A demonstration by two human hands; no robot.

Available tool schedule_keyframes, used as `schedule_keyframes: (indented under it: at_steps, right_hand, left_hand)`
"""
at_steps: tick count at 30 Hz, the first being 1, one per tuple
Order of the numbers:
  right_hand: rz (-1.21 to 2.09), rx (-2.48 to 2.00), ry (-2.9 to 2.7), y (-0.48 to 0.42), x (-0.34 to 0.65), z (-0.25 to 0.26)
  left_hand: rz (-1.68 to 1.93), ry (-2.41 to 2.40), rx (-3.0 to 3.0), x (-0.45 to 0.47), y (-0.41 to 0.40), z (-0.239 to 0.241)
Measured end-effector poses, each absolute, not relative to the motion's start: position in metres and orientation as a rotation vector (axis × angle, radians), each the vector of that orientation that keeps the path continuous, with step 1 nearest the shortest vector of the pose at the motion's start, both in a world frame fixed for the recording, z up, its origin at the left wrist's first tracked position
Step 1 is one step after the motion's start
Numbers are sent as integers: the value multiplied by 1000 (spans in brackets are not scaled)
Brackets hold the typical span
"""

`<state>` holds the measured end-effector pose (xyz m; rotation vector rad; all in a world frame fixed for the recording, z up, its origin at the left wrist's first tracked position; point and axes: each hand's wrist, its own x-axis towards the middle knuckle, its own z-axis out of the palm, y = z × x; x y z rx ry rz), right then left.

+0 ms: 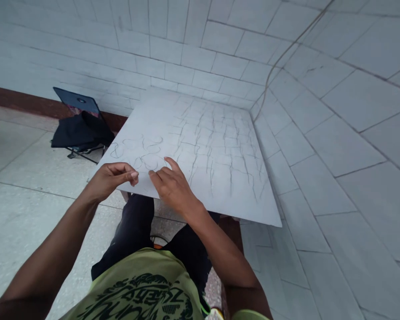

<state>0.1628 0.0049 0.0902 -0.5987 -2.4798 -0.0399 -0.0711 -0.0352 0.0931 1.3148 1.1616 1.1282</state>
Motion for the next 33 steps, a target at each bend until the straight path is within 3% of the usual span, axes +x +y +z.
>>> schedule_keyframes:
  at_steps: [15,33]
  right_hand:
    - [144,-644,-2353,-16,141,56]
    - [141,-459,-2411,-11,124,65]
  left_hand:
    - [1066,743,736,-80,-41,67]
    - [894,806,886,-119,-34,78]
